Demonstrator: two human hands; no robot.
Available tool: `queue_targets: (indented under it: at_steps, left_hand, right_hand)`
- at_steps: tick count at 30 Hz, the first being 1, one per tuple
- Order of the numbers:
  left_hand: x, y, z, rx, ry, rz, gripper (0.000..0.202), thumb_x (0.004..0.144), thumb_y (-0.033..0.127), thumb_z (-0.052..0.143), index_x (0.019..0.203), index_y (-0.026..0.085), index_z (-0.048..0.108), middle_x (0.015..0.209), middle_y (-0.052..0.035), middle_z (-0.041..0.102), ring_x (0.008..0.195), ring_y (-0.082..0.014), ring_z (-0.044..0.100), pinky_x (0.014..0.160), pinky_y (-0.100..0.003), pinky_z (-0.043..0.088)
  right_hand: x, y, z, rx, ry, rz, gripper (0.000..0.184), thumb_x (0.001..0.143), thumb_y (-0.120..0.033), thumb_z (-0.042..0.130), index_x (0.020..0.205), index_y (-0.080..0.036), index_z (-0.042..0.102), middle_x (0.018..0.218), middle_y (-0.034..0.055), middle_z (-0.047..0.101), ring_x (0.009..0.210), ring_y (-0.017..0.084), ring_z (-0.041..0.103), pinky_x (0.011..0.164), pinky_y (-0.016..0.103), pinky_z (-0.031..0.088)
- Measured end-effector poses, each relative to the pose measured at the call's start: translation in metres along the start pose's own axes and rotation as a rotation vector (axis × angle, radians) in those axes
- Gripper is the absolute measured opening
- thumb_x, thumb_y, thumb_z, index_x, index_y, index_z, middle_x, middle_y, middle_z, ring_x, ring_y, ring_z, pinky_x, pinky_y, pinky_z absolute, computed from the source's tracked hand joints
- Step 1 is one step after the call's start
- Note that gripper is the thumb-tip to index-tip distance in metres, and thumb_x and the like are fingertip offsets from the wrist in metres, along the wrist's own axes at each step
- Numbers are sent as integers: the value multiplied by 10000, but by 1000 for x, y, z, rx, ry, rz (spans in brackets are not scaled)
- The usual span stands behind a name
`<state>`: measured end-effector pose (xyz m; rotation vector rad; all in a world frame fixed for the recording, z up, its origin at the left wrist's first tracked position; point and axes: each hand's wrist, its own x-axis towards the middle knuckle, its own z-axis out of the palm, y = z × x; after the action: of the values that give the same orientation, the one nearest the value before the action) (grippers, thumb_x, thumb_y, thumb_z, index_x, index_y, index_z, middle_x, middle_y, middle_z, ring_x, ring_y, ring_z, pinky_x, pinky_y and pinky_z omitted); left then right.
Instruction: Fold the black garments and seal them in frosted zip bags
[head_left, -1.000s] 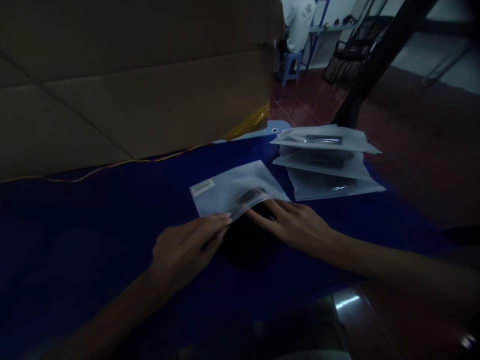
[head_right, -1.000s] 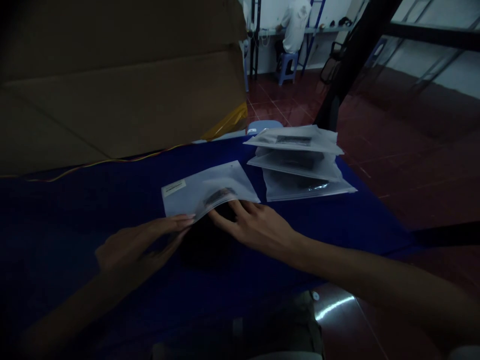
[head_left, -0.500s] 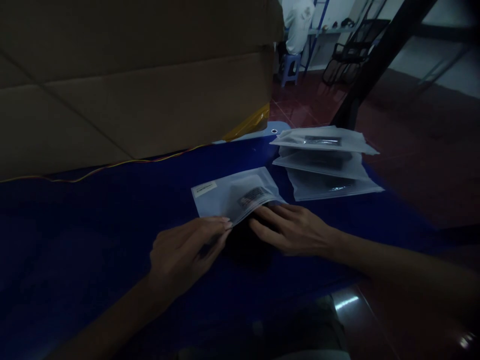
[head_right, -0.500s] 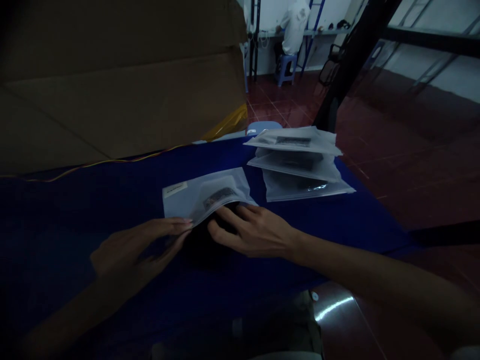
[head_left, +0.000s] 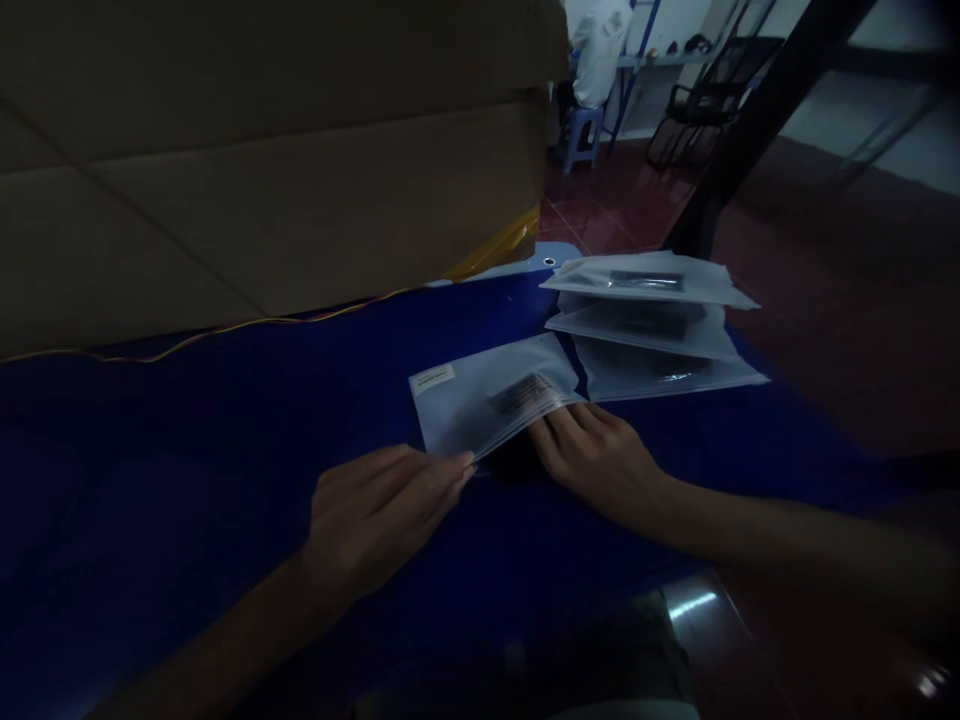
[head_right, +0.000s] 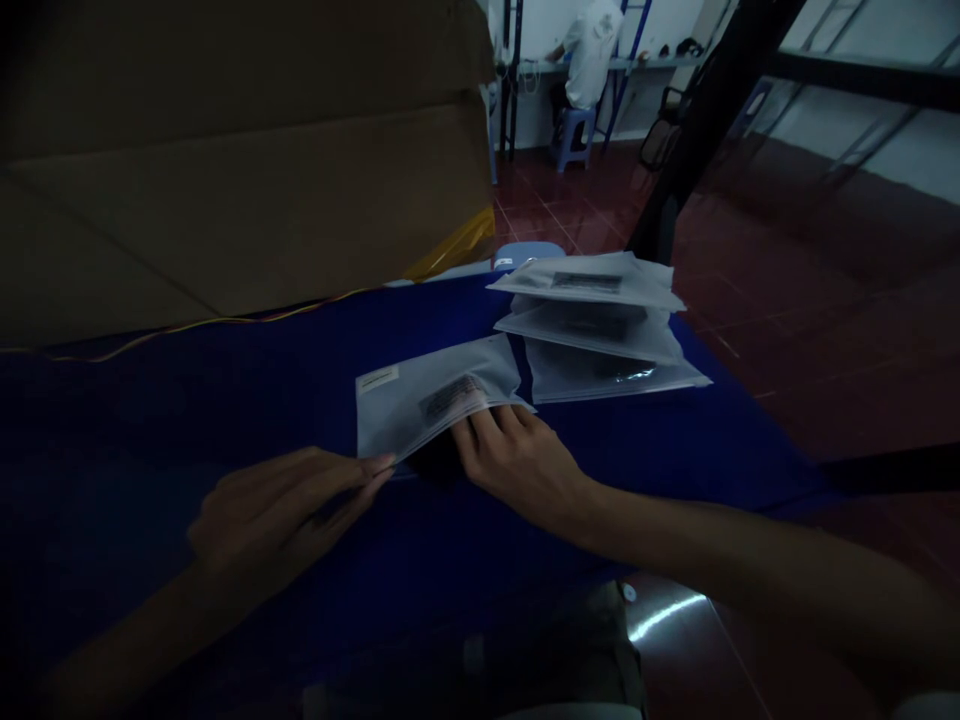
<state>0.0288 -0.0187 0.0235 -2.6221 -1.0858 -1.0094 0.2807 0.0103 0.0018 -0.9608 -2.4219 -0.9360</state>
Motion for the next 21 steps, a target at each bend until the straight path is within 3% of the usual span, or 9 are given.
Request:
queue_targets:
  at_steps: [2,6,11,21]
  left_hand:
    - [0,-1,0,12,5,13,103,980,167,715,1054,237,708,819,83,805,670,-83,766,589,-172,597]
    - [2,-3,-1,17,5,41,56,993,179,703,1036,213,706,807,63,801,655,-88,761,603,-183,593]
    - [6,-3,-2,23,15,55,64,1004,170,681,1023,222,713,783,67,794,634,-89,757,579,-179,585]
    - [8,-1,-4,-12,32,84,90,973,95,698,983,182,720,822,51,807,668,-76,761,633,-148,602]
  right_hand:
    - [1,2,0,73,60,-36,224,981,-13,536,1081,-77,727,824,58,748,663,145,687,617,249,574]
    - [5,7,3,286,151,-164,179,988,-51,557,1087,-109,695,1053,92,767,769,143,716,677,252,594]
    - [5,10,7,452,62,-257,172,1004,-66,530,1015,-145,682,1137,83,745,799,137,706,684,259,604]
    - [9,13,4,450,10,-257,262,1017,-19,463,1099,-91,700,1174,111,744,876,154,736,706,264,634]
